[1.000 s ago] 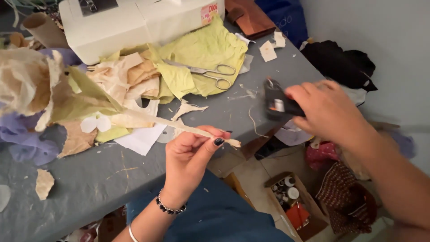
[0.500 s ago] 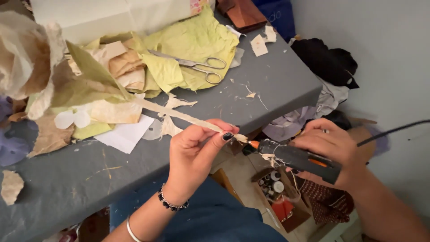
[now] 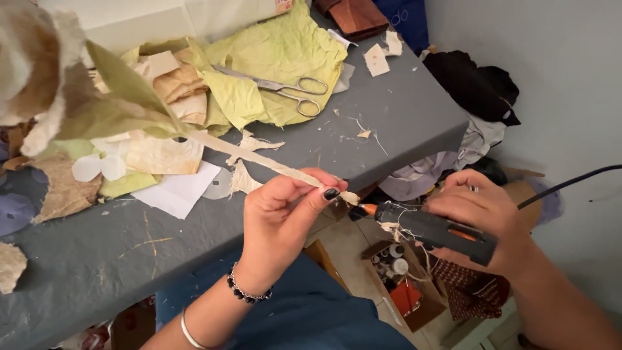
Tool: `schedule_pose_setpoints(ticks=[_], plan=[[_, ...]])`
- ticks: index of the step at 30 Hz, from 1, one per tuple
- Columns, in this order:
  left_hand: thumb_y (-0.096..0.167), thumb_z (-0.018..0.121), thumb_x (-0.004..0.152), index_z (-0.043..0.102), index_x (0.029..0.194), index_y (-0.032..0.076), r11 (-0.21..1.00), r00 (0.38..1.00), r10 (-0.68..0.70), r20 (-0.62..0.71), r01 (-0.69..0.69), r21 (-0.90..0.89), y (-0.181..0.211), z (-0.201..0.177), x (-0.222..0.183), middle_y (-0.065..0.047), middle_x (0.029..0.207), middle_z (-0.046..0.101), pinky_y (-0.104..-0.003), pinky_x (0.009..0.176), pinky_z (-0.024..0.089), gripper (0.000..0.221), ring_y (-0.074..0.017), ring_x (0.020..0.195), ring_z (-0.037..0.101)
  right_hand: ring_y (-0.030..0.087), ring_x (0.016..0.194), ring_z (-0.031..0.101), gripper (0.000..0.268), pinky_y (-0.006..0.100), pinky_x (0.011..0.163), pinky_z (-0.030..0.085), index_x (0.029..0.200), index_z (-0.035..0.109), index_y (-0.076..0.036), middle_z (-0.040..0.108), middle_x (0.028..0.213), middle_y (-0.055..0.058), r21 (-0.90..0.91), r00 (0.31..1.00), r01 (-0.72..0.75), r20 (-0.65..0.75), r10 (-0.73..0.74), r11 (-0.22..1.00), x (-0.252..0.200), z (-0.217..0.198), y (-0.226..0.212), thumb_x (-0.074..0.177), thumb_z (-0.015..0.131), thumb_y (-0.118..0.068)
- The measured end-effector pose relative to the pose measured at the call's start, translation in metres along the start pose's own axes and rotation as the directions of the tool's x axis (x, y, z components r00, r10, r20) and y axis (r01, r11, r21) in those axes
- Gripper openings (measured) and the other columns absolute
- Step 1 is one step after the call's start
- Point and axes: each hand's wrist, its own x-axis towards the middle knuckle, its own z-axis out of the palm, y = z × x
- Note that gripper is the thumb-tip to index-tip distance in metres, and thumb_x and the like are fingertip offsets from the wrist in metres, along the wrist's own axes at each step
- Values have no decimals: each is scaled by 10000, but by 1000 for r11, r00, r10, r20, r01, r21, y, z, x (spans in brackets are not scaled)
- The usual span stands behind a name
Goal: Creating a decorative flower by cutting fabric scraps and gluing them onto a wooden stick using a hot glue gun.
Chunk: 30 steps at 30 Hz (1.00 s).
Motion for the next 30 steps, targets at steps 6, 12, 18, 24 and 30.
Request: schedule_pose_setpoints(ticks=[6,12,18,24,30], plan=[[11,663,970,616,880,4,1000,1000,-24,-7,24,9,2,0,0,-172,999,741,-329,804,661,101,-286,952,787,208,715,657,436,433,908,521,1005,678,-30,720,877,62,-36,999,30,37,-29,999,7,0,-1,845,728,-432],[22,680,961,655,896,-10,999,999,-46,-19,47,24,4,1,1,-141,988,739,-296,735,669,77,-262,942,793,202,710,688,439,444,911,509,936,679,-45,713,847,35,-76,999,25,21,-24,997,9,-3,-6,876,638,-478],[-13,720,917,639,839,6,999,995,-24,-97,27,30,3,3,1,-175,973,763,-322,836,685,114,-229,910,771,149,647,643,346,386,819,550,857,672,-111,698,756,0,-132,991,127,63,-120,983,10,5,-7,915,648,-451],[41,746,911,721,869,19,991,991,-70,-117,83,109,11,9,2,-110,936,785,-263,799,670,53,-150,876,748,229,730,664,124,445,819,514,958,671,-2,723,883,82,-193,987,152,-11,-157,969,19,7,-17,931,647,-121],[47,746,914,717,926,22,992,986,-106,-125,113,53,9,6,-4,-110,969,785,-247,831,645,40,-159,893,775,213,690,698,143,457,807,518,933,673,-12,725,822,85,-220,986,144,-51,-159,965,14,8,-10,919,677,-155]])
